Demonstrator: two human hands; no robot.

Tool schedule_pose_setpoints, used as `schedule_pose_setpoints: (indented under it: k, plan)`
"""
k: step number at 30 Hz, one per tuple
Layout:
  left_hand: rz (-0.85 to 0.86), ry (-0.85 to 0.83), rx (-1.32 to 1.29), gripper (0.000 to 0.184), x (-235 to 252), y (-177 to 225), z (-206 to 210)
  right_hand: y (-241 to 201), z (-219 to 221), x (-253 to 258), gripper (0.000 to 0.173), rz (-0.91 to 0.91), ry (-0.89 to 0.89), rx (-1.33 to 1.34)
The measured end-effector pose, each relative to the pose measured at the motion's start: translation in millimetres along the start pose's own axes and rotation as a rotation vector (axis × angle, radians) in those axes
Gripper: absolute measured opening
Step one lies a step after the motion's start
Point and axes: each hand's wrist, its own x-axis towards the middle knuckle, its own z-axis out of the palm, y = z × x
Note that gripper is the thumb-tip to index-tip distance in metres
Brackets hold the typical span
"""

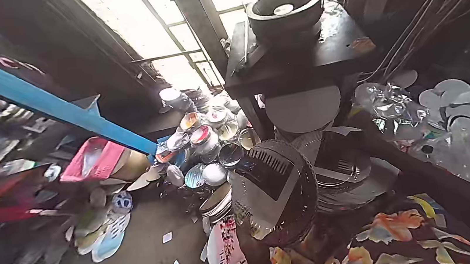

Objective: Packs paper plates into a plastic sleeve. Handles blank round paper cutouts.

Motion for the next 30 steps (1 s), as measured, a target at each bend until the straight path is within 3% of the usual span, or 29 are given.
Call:
schedule_pose_setpoints:
  k: [4, 5, 6, 7, 8, 9, 11, 14, 16, 18, 20, 23, 26, 30]
  plan:
    - [0.047, 0.008, 0.057, 0.041, 3, -1, -3, 34, -31, -14, 0.034, -0.060, 0.116, -0.179]
    - [0.062, -0.007, 0.092, 0.045, 3, -3, -4, 47, -55, -19, 0.035, -0.124, 0.086, -0.278]
    - [0.069, -0.026, 0.128, 0.048, 4, -4, -5, 68, -70, -17, 0.034, -0.287, 0.191, -0.369]
    - [0.064, -0.037, 0.151, 0.050, 5, -3, -5, 57, -94, -23, 0.033, -0.218, 0.109, -0.409]
    - [0.052, -0.051, 0.165, 0.051, 6, -1, -3, 20, -116, -30, 0.034, 0.014, -0.050, -0.353]
    - [0.042, -0.070, 0.179, 0.053, 5, -1, -2, 27, -116, -32, 0.031, -0.172, 0.079, -0.300]
    - [0.055, -0.128, 0.189, 0.055, 4, 0, -2, 3, -95, -35, 0.030, -0.241, 0.180, -0.068]
    - [0.144, -0.278, 0.158, 0.058, 6, -9, -8, -41, -30, -31, 0.022, -0.368, 0.247, 0.050]
    - [0.234, -0.391, 0.186, 0.067, 7, -12, -14, -55, 17, -24, 0.022, -0.454, 0.207, 0.132]
    - [0.213, -0.461, 0.246, 0.066, 2, -3, -17, -62, 45, -20, 0.032, -0.436, 0.069, 0.221]
    - [0.099, -0.487, 0.237, 0.065, -1, 8, -17, -65, 51, -17, 0.047, -0.323, -0.147, 0.327]
    - [-0.015, -0.508, 0.200, 0.065, -1, 16, -19, -62, 58, -9, 0.053, -0.220, -0.332, 0.428]
    - [-0.083, -0.476, 0.224, 0.052, -7, 22, -18, -56, 69, -9, 0.051, -0.287, -0.218, 0.336]
    - [-0.069, -0.490, 0.417, 0.055, -6, 22, -21, -74, 55, -32, 0.049, -0.403, -0.020, 0.049]
